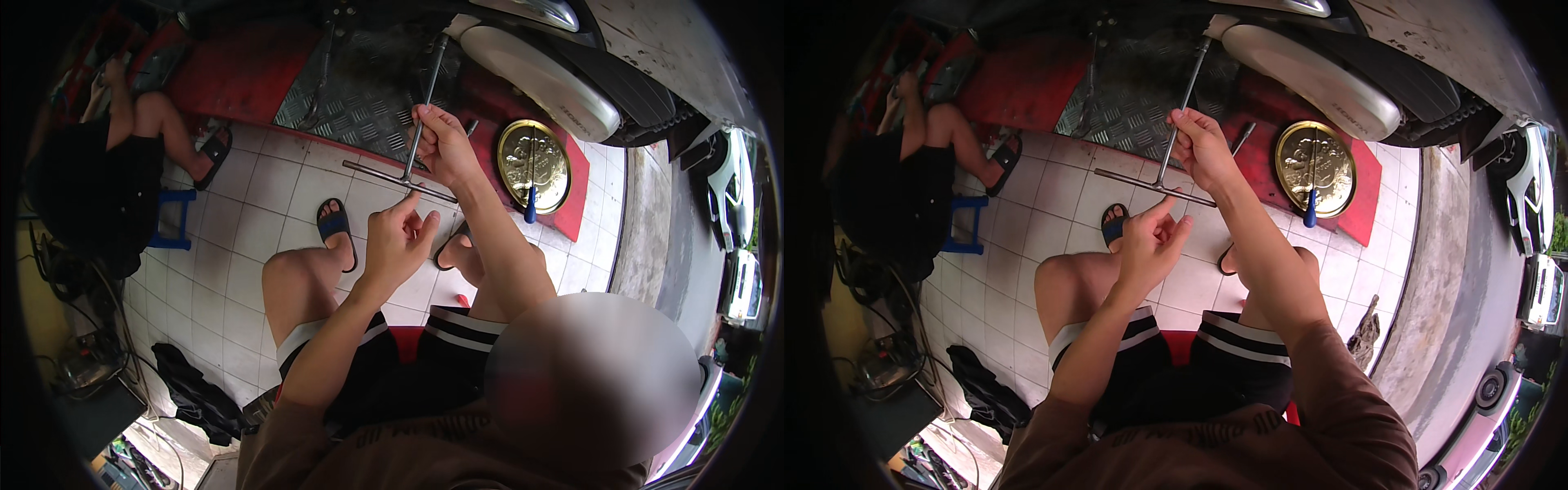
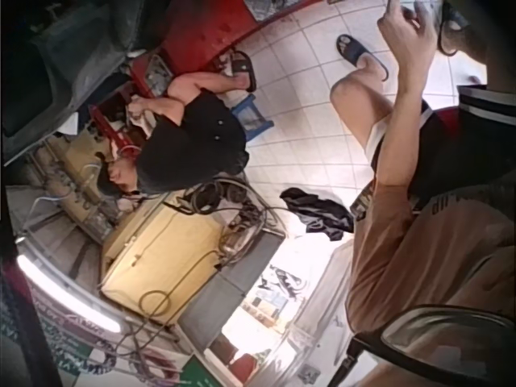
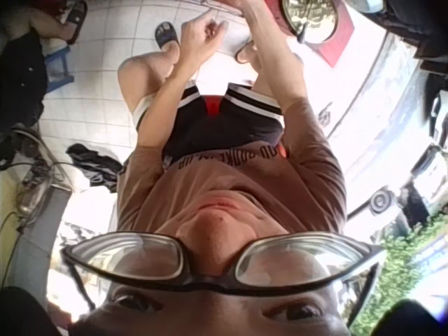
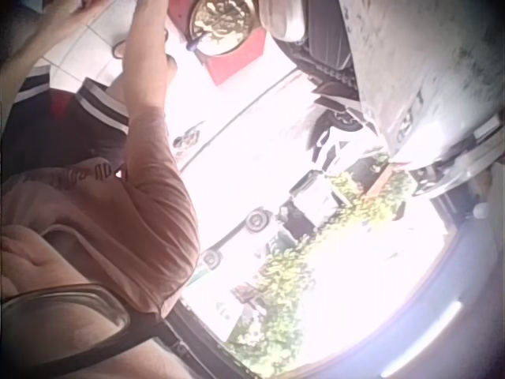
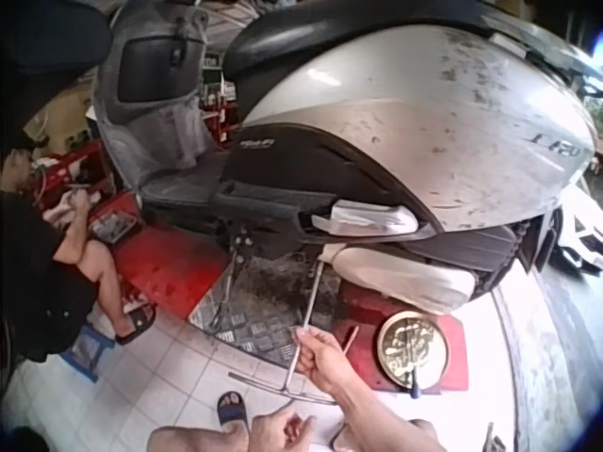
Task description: The person sits on a low stool and uses a T-handle wrench to tighten or loosen bolts on the underside of a white motorcycle. They repeatedly insert the wrench, turn it, and reposition it while working on the engine area.
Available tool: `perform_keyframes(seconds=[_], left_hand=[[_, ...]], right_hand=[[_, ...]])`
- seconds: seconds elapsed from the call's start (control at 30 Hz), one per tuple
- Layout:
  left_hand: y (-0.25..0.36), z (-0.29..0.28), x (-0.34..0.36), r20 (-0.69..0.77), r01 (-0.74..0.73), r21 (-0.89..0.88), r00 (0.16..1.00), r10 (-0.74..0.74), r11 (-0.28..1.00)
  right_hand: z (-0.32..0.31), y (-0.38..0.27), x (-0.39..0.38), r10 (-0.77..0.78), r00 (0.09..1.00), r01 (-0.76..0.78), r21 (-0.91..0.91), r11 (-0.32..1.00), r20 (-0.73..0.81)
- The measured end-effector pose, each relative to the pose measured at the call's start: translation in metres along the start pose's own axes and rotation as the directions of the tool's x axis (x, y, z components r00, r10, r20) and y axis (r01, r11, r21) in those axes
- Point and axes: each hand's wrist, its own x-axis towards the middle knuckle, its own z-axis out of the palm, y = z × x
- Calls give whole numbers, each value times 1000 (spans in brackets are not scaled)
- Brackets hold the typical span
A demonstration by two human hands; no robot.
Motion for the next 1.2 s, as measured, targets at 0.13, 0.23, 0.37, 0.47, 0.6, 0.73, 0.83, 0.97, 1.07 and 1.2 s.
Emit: perform_keyframes(seconds=[0.13,0.23,0.37,0.47,0.6,0.73,0.83,0.97,1.07,1.2], left_hand=[[17,-14,4,-109,-115,42,987,119,993],[5,-15,9,-62,-28,-115,998,21,993],[-1,-12,9,70,74,-214,996,-61,974],[-5,-8,5,37,-26,-168,999,32,985],[15,-16,6,18,-196,-91,980,198,976],[23,-19,7,-249,-102,-116,966,70,988],[-4,-16,3,-191,17,-48,981,-26,999],[-2,-11,-1,63,-75,-71,995,79,995],[28,-22,4,-96,-176,-157,982,163,972],[7,-21,3,-162,84,-201,980,-118,976]], right_hand=[[4,-14,-4,-15,999,15,-1,1000,38],[6,-13,-4,-15,999,16,-30,999,35],[12,-10,-1,-21,999,24,-78,997,37],[16,-9,4,-24,997,26,-17,1000,69],[13,-8,7,5,991,-12,53,999,132],[13,-7,6,27,1000,-27,-11,1000,9],[13,-10,8,19,1000,-19,-14,1000,16],[12,-10,11,22,998,-23,20,1000,53],[10,-11,10,19,998,-20,14,1000,57],[14,-14,9,16,999,-16,3,1000,48]])
